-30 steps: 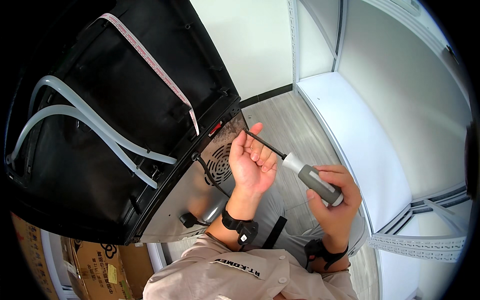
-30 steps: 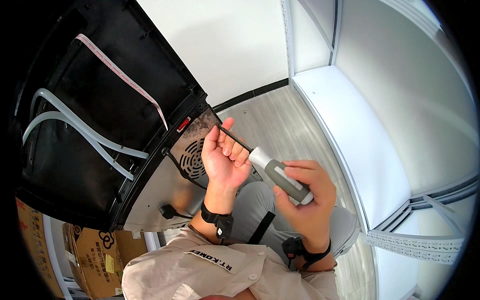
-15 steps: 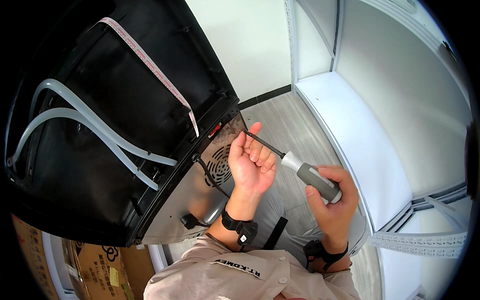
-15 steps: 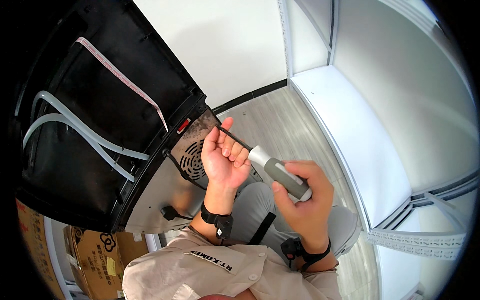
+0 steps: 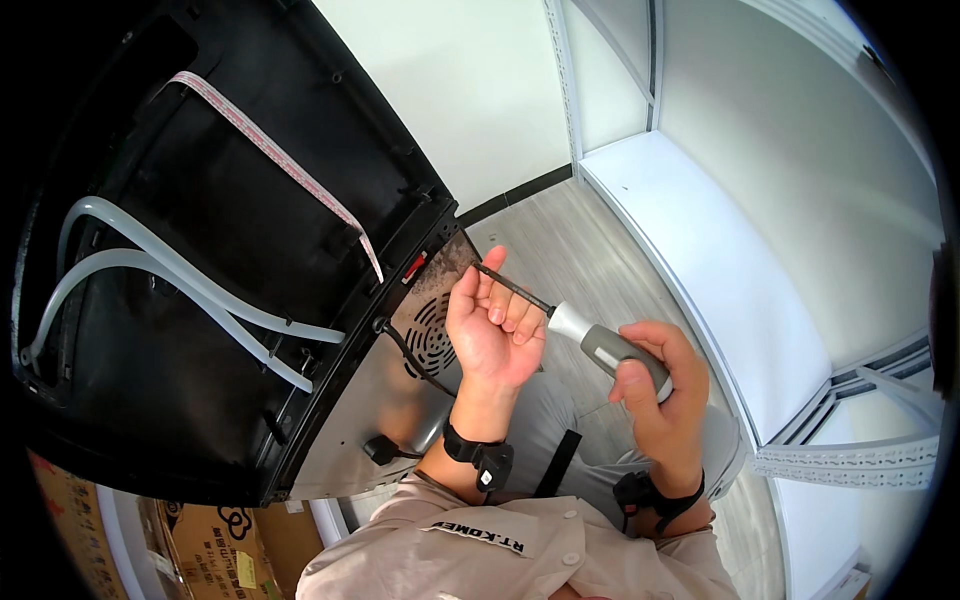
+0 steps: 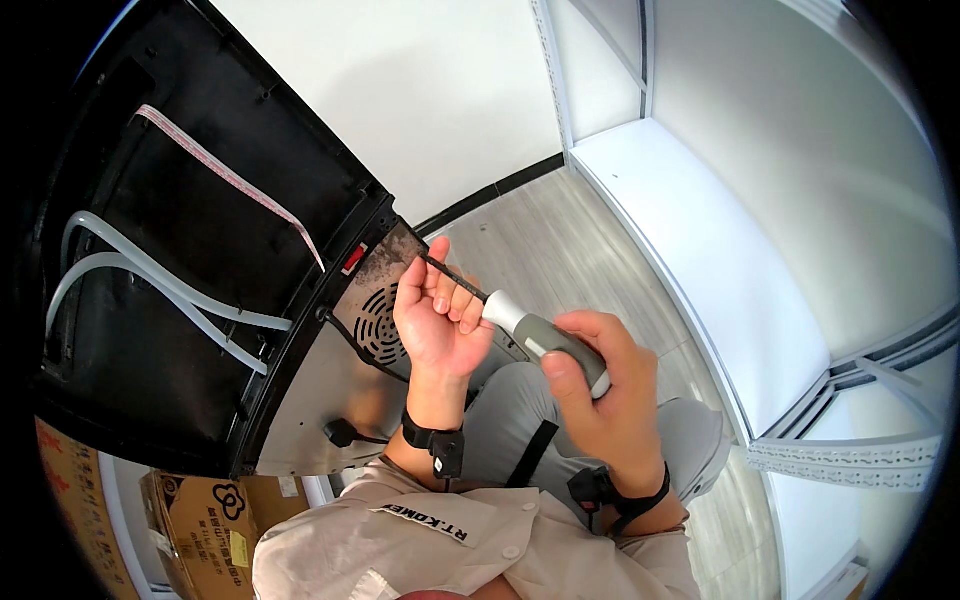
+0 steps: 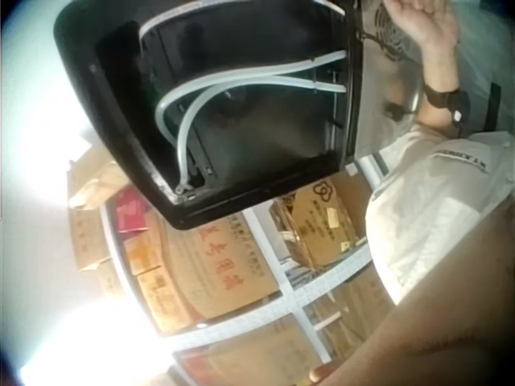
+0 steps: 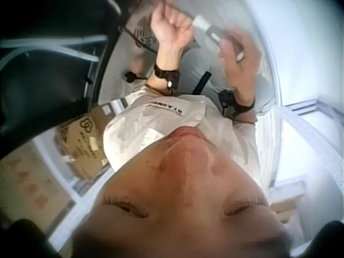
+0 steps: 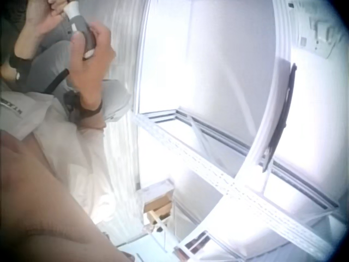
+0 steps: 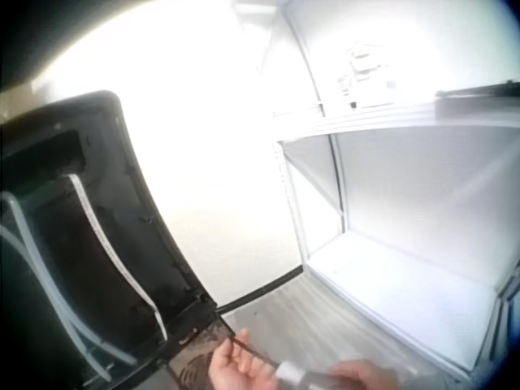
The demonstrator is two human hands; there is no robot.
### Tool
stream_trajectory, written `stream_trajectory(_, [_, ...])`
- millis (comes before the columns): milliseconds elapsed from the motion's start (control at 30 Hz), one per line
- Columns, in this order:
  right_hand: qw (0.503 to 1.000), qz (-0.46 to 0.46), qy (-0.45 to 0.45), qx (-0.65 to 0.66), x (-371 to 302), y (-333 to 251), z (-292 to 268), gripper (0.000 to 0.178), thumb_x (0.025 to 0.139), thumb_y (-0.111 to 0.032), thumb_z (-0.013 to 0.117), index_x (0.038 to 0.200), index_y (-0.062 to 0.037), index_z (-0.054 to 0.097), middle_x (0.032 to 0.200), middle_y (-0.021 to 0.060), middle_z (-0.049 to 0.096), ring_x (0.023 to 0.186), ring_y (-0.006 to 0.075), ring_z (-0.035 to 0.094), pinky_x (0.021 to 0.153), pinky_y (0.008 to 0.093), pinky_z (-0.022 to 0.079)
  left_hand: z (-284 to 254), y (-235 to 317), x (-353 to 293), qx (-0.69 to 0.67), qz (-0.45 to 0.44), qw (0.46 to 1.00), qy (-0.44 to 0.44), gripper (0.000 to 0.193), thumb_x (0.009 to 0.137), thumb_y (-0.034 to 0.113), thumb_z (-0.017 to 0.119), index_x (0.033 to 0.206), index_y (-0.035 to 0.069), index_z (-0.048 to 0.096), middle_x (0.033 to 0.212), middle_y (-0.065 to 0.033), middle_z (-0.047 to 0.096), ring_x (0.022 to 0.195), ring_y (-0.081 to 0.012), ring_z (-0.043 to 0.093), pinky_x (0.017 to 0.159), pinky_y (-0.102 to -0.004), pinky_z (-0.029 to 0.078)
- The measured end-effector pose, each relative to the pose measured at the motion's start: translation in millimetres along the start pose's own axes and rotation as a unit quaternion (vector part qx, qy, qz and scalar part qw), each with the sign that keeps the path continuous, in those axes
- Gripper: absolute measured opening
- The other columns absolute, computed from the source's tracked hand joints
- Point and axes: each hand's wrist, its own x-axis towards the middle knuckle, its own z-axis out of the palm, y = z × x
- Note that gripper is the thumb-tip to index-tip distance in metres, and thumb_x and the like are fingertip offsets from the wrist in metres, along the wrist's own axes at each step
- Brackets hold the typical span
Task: The person uses a screwdriver to tighten screws on the back panel of a large appliance. They work methodically, moving from one screw to the next to secure the panel.
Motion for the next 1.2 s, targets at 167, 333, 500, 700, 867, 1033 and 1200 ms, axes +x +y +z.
stream_trajectory(167, [0.997, -0.070, -0.017, -0.017, 3.0, 5.7, 3.6, 0.036, 0.072, -0.005, 0.076, 0.104, -0.0014, 0.060, 0.083, 0.0071, 0.064, 0.069, 0.0120, 0.059, 0.062, 0.0253, 0.046, 1.2, 2.1, -1.5, -0.002, 0.011, 1.000, -0.009, 0.037, 0.100, 0.028, 0.040, 0.106, 0.006, 0.069, 0.053, 0.0066, 0.034, 0.048, -0.0075, 0.029, 0.039, -0.0232, 0.025])
stream_trajectory(333, [0.993, -0.113, -0.038, -0.014, 6.6, 12.4, 0.3, 0.036, 0.067, -0.002, 0.075, 0.100, -0.0034, 0.062, 0.090, 0.0080, 0.062, 0.073, 0.0135, 0.058, 0.062, 0.0261, 0.045, 3.4, 1.4, -1.7, -0.007, 0.004, 1.000, -0.017, 0.037, 0.100, 0.028, 0.040, 0.105, 0.005, 0.069, 0.053, 0.0065, 0.034, 0.048, -0.0078, 0.030, 0.039, -0.0232, 0.025])
stream_trajectory(500, [0.978, -0.197, -0.056, -0.044, 11.8, 10.5, -1.4, 0.037, 0.066, 0.001, 0.074, 0.101, -0.0071, 0.069, 0.101, 0.0070, 0.061, 0.073, 0.0155, 0.057, 0.063, 0.0261, 0.046, 0.9, 1.9, -1.3, 0.015, 0.008, 1.000, -0.004, 0.035, 0.100, 0.031, 0.041, 0.106, 0.009, 0.067, 0.053, 0.0071, 0.033, 0.048, -0.0073, 0.029, 0.039, -0.0227, 0.026])
stream_trajectory(700, [0.977, -0.185, -0.096, -0.041, 10.4, 10.9, -2.3, 0.037, 0.067, 0.002, 0.073, 0.102, -0.0083, 0.071, 0.108, 0.0079, 0.059, 0.079, 0.0165, 0.059, 0.068, 0.0281, 0.047, 3.9, 0.3, -1.4, 0.022, 0.011, 1.000, 0.019, 0.034, 0.100, 0.033, 0.043, 0.108, 0.009, 0.065, 0.053, 0.0074, 0.032, 0.048, -0.0070, 0.030, 0.038, -0.0228, 0.025])
stream_trajectory(867, [0.989, -0.092, -0.118, -0.007, 7.7, -7.2, 0.2, 0.039, 0.072, -0.005, 0.075, 0.110, -0.0049, 0.067, 0.103, 0.0091, 0.061, 0.076, 0.0194, 0.061, 0.069, 0.0289, 0.048, 3.2, 1.4, -2.3, 0.006, 0.010, 1.000, 0.004, 0.037, 0.101, 0.028, 0.040, 0.106, 0.006, 0.069, 0.054, 0.0064, 0.035, 0.050, -0.0083, 0.031, 0.040, -0.0236, 0.026])
stream_trajectory(1033, [0.996, 0.033, -0.076, 0.040, 0.9, 1.6, 1.3, 0.044, 0.073, -0.009, 0.075, 0.115, -0.0036, 0.065, 0.085, 0.0083, 0.065, 0.074, 0.0201, 0.062, 0.068, 0.0288, 0.048, 5.4, 0.6, -3.5, 0.001, 0.011, 1.000, 0.011, 0.036, 0.100, 0.028, 0.041, 0.104, 0.006, 0.069, 0.054, 0.0066, 0.035, 0.049, -0.0078, 0.030, 0.039, -0.0236, 0.025])
stream_trajectory(1200, [0.987, -0.128, -0.086, -0.038, 8.4, 5.6, -0.8, 0.045, 0.070, -0.004, 0.073, 0.115, -0.0043, 0.067, 0.087, 0.0093, 0.064, 0.074, 0.0186, 0.061, 0.065, 0.0287, 0.047, 4.9, 0.5, -2.5, 0.002, 0.007, 1.000, 0.006, 0.035, 0.101, 0.029, 0.041, 0.103, 0.007, 0.068, 0.054, 0.0068, 0.035, 0.049, -0.0072, 0.030, 0.038, -0.0233, 0.025])
